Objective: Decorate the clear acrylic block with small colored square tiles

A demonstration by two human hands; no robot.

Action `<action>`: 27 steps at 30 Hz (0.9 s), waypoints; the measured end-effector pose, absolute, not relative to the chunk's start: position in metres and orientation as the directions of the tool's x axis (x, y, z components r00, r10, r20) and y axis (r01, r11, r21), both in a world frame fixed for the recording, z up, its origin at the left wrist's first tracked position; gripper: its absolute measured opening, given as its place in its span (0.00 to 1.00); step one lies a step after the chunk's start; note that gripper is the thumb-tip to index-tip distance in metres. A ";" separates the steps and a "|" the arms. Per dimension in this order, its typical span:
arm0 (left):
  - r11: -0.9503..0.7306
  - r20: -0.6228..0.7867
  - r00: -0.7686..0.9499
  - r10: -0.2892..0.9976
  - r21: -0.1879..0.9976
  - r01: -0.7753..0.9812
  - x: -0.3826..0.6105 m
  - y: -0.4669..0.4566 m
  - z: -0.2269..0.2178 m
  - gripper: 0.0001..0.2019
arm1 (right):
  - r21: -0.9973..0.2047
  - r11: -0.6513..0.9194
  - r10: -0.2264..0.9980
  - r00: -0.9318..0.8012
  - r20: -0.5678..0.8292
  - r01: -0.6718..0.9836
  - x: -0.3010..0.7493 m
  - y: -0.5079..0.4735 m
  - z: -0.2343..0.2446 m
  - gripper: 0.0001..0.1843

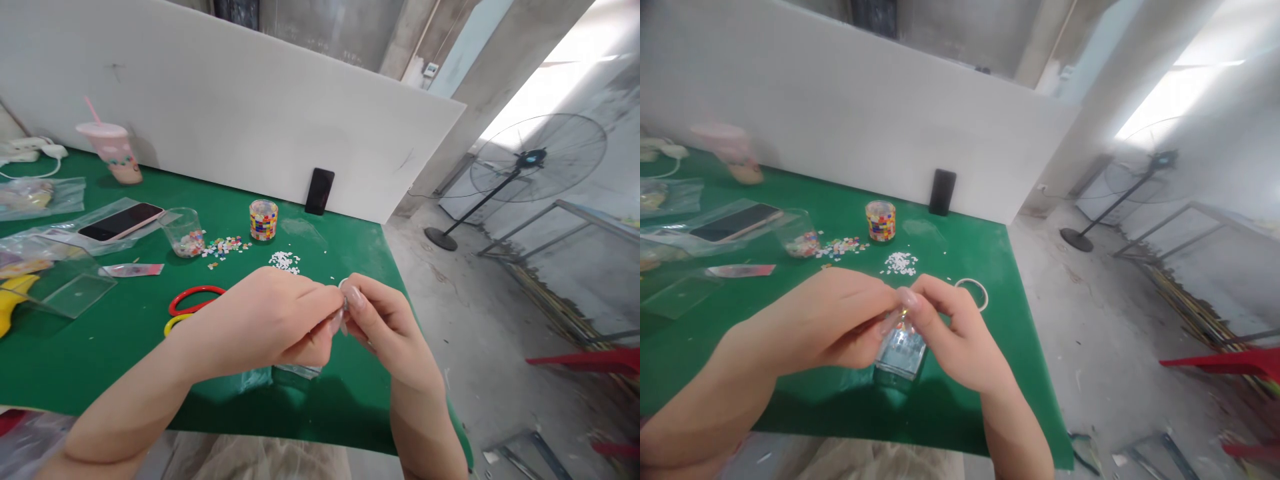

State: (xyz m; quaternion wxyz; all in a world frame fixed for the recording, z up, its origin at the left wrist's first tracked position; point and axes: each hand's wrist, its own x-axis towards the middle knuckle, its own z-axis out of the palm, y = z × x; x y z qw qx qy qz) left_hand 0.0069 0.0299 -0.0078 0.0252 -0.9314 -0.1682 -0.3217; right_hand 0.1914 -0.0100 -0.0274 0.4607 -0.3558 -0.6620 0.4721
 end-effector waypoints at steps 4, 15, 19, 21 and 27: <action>-0.941 0.612 0.727 0.312 0.091 0.327 0.007 0.029 -0.008 0.11 | -0.957 0.289 0.903 -0.332 0.272 0.003 0.191 -0.010 -0.027 0.17; -0.923 0.589 0.724 0.359 0.109 0.369 0.005 0.030 -0.005 0.12 | -0.987 0.137 0.909 -0.385 0.161 -0.090 0.190 -0.009 -0.021 0.21; -0.913 0.566 0.727 0.387 0.129 0.386 0.001 0.033 -0.002 0.10 | -0.984 0.125 0.902 -0.399 0.164 -0.124 0.192 -0.009 -0.020 0.23; -0.901 0.568 0.714 0.409 0.127 0.415 -0.001 0.037 0.000 0.09 | -0.977 0.146 0.890 -0.409 0.199 -0.157 0.192 -0.008 -0.021 0.23; -0.773 0.577 0.589 0.565 0.120 0.623 -0.005 0.060 -0.006 0.12 | -0.949 0.189 0.896 -0.351 0.271 -0.250 0.194 -0.004 -0.031 0.22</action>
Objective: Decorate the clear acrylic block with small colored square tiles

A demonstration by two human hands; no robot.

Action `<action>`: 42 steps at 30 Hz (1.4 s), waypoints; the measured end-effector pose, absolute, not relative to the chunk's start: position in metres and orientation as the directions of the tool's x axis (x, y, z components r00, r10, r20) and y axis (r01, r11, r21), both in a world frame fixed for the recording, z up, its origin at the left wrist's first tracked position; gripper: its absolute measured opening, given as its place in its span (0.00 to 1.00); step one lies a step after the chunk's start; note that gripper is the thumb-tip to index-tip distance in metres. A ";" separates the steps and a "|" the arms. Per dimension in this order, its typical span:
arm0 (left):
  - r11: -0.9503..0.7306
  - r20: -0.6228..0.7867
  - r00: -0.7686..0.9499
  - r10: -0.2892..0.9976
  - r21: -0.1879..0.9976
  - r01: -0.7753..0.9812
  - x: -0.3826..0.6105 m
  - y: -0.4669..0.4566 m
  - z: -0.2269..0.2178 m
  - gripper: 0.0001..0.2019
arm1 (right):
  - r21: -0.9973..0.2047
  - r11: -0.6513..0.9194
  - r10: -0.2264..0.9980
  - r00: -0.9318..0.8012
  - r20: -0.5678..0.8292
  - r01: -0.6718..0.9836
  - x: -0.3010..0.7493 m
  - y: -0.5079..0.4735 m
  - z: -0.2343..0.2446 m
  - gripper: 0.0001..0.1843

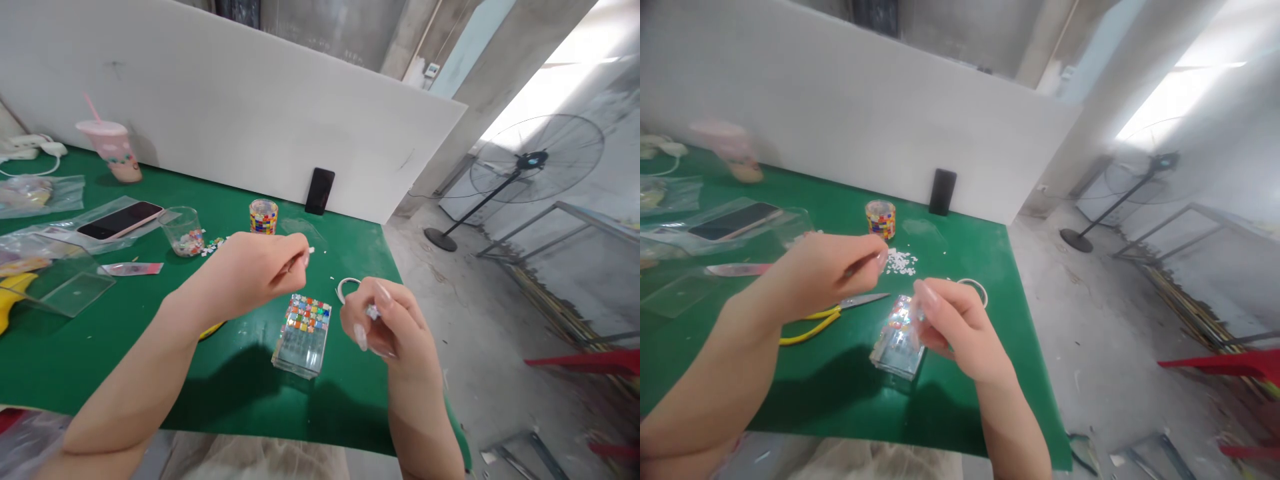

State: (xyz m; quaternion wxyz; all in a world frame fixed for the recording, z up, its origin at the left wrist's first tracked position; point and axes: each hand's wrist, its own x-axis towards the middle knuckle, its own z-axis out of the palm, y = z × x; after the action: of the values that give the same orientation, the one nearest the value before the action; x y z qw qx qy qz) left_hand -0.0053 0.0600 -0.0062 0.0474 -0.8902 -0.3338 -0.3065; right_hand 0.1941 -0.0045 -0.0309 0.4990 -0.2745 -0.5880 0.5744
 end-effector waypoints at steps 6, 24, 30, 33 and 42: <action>-0.656 0.397 0.547 0.737 0.225 0.720 -0.012 0.088 -0.016 0.11 | -0.929 0.107 0.903 -0.357 0.240 -0.353 0.193 0.001 -0.037 0.24; -0.363 -0.217 0.420 0.881 0.259 0.895 -0.026 0.182 -0.102 0.13 | -0.832 0.080 0.980 -0.194 -0.035 0.549 0.198 0.009 -0.057 0.29; -0.411 -0.254 0.485 0.837 0.294 0.863 -0.021 0.179 -0.098 0.13 | -0.598 0.042 0.957 -0.204 -0.207 0.800 0.200 -0.001 -0.089 0.25; -0.446 -0.249 0.520 0.817 0.299 0.844 -0.017 0.174 -0.094 0.13 | -0.429 0.062 0.960 -0.172 -0.222 0.901 0.193 -0.006 -0.088 0.23; -0.483 -0.236 0.549 0.802 0.287 0.828 -0.022 0.172 -0.089 0.12 | 0.040 0.164 0.958 -0.150 -0.244 0.986 0.167 -0.008 -0.077 0.19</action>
State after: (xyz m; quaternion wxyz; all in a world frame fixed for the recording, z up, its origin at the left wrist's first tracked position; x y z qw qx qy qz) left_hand -0.0216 0.1722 -0.0886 -0.1857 -0.8603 -0.4735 0.0348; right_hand 0.1668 -0.0075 -0.0768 -0.1070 -0.6433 -0.7554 0.0644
